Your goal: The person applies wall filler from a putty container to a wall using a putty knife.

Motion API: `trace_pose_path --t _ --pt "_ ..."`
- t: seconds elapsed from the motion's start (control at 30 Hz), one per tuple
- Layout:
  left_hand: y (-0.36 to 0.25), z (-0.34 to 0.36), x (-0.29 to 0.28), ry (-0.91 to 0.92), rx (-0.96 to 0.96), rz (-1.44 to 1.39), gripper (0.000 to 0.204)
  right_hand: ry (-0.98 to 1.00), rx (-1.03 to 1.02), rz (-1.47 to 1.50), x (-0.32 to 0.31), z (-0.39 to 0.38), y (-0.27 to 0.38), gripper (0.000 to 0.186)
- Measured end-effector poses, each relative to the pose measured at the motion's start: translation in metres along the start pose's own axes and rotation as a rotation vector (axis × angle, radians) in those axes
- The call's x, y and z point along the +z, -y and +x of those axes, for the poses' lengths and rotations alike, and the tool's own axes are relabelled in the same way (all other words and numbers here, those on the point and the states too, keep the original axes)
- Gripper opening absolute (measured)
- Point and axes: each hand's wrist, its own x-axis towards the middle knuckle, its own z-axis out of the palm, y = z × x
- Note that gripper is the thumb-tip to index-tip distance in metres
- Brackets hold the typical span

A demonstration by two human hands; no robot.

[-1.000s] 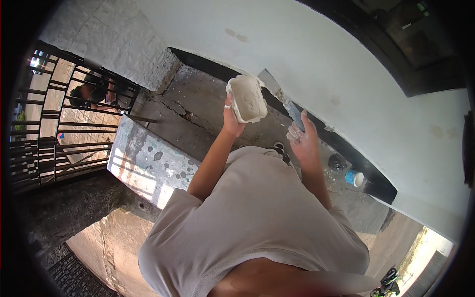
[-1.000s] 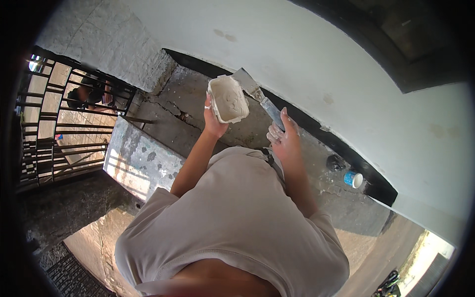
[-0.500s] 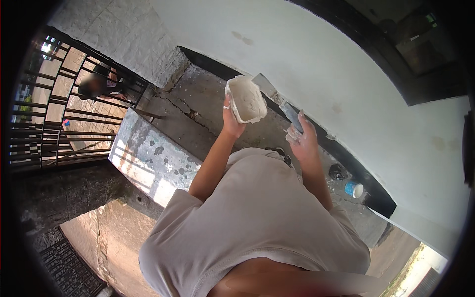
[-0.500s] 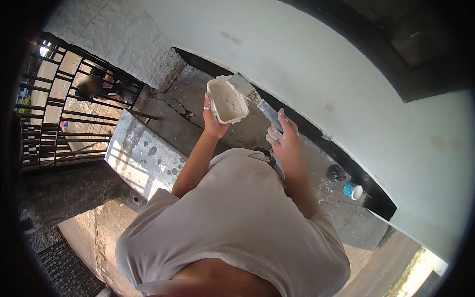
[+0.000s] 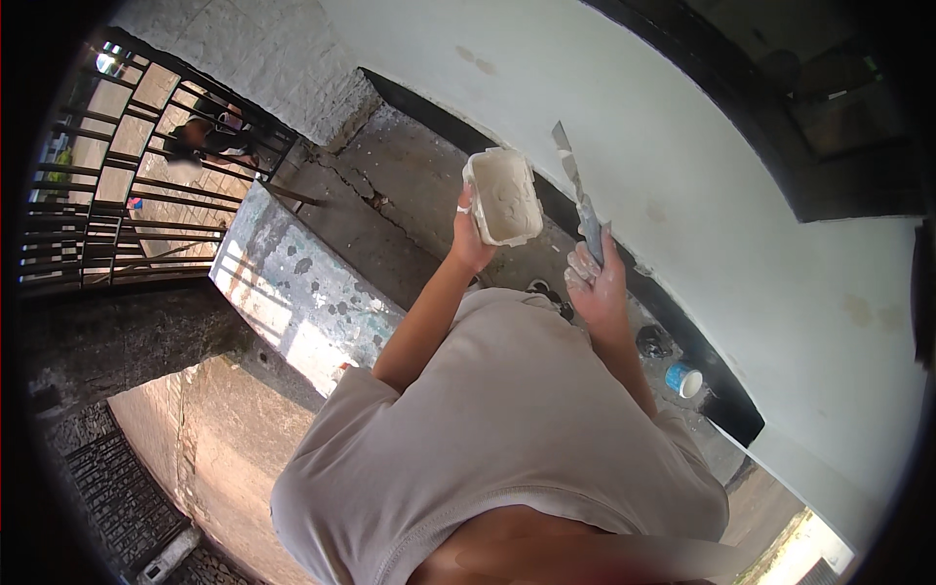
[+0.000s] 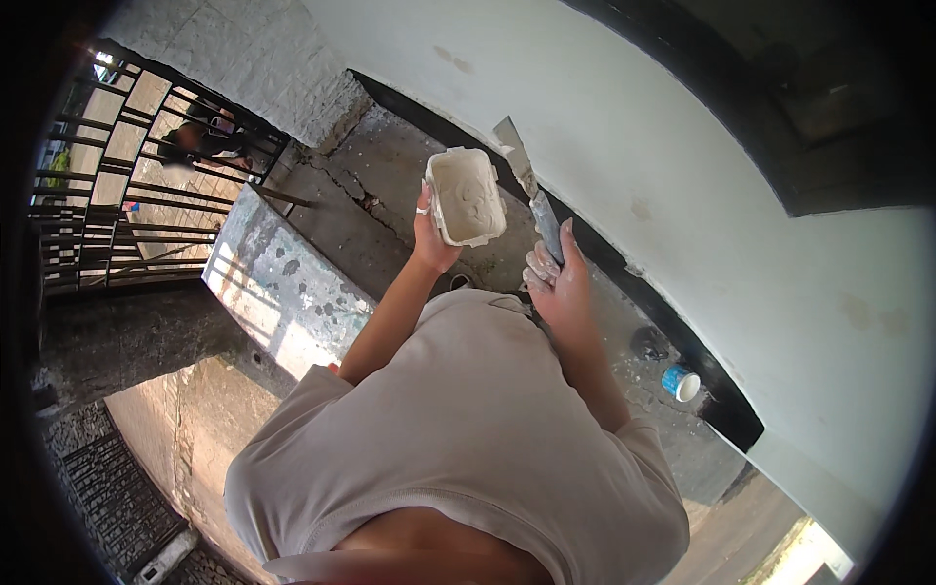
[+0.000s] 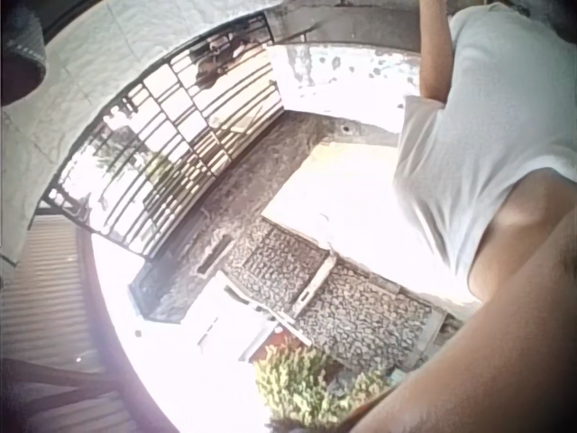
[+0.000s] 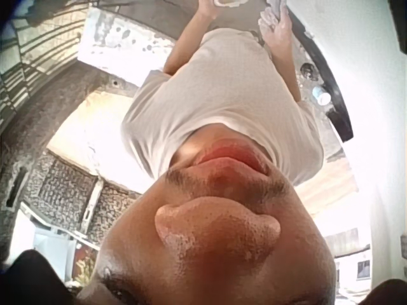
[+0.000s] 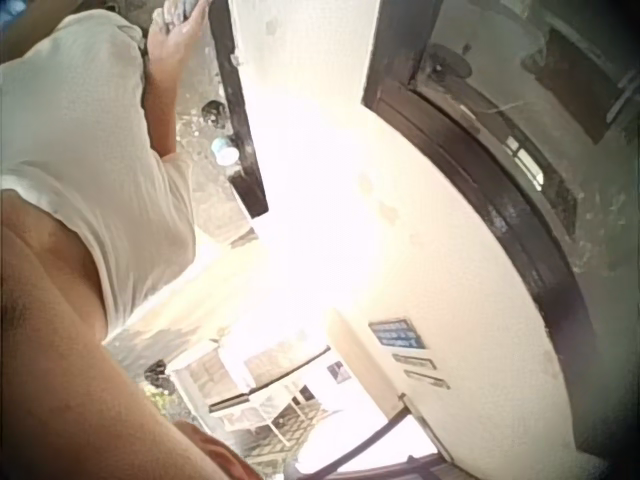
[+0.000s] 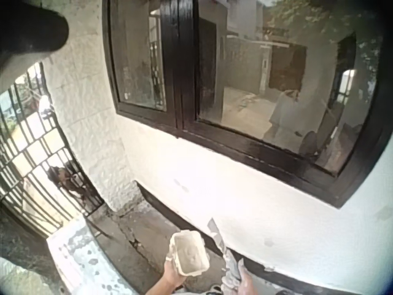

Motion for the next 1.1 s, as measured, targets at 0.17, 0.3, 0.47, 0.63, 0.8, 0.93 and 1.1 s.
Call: trace_pose_path --t 0.17,0.3,0.47,0.63,0.8,0.93,1.1 --pt "0.011 -0.009 0.005 -0.113 0.004 0.000 0.071 -0.130 0.185 -0.125 -0.016 0.011 0.004 0.038" --pt "0.013 -0.010 0.014 -0.171 0.035 -0.001 0.071 -0.056 0.245 -0.092 -0.017 0.013 0.021 0.039" --pt "0.022 -0.009 0.005 -0.235 0.059 -0.037 0.066 -0.069 0.245 -0.178 -0.019 0.021 0.036 0.031" --pt "0.027 -0.014 0.002 -0.225 0.127 -0.036 0.067 -0.036 0.252 -0.307 -0.017 0.024 0.052 0.018" --pt "0.041 -0.019 -0.007 -0.349 0.099 -0.066 0.072 0.051 0.214 -0.402 -0.028 0.028 0.063 0.014" --pt "0.041 -0.029 -0.014 -0.304 0.124 -0.101 0.073 0.119 0.212 -0.314 -0.019 0.027 0.065 0.019" --pt "0.033 -0.018 -0.032 -0.246 0.083 -0.112 0.075 0.109 0.179 -0.634 -0.013 0.035 0.053 0.031"
